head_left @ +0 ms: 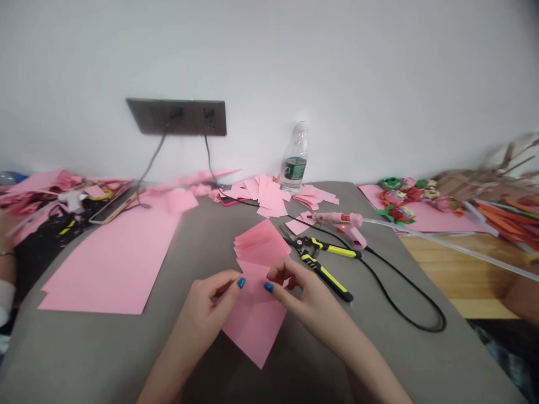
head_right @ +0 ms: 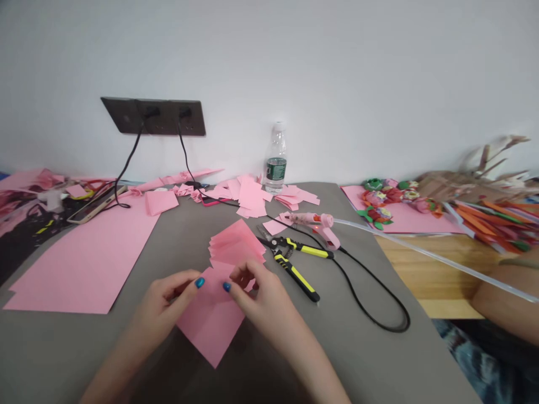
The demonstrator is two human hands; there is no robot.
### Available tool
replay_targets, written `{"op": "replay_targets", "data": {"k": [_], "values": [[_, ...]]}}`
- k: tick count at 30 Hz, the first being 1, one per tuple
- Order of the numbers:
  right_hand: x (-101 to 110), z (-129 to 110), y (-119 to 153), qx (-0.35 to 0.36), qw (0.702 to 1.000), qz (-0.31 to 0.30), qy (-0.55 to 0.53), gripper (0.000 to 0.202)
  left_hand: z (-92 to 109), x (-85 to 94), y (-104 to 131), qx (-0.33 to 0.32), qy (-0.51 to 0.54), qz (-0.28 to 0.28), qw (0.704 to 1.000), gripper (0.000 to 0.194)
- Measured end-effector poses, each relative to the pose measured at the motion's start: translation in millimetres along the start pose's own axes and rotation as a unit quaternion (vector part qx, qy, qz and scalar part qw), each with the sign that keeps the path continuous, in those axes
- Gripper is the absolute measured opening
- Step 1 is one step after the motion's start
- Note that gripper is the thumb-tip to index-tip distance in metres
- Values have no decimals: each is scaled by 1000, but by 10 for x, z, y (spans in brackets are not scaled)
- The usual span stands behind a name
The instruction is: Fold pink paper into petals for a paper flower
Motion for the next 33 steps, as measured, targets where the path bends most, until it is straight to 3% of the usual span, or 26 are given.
{"op": "replay_targets", "data": {"k": [7,11,13,17,21,25,28,33], "values": [[-35,73,-28,-26,1000,5,-12,12,-31,-42,24,3,14,-2,1000,38],[-33,-15,-17,-5,997,-43,-59,17,-237,35,59,107,70,30,991,46],[-46,-72,7,7,994,-73,-85,19,-301,-5,53,143,109,2,984,44],[-40,-109,61,14,990,-105,-95,16,-207,-196,-8,107,214,-134,962,45],[-29,-77,77,11,992,-106,-68,8,-138,-201,-47,70,279,-130,949,33],[-16,-98,35,12,995,-77,-65,9,-94,-196,-1,50,268,-117,955,26],[-83,-153,32,10,990,-114,-83,17,-53,-217,45,46,261,-155,952,30],[-131,-205,99,5,986,-162,-31,9,53,-277,85,20,174,-213,961,40]]}}
Point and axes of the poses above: each hand's wrist, its own y-axis away from the middle knuckle, its own x-axis out of the back of the hand, z = x × y, the point moved 8 cm from there along -y, towards the middle knuckle, and after that the axes turned 11 degrees about x, right-handed, at the moved point
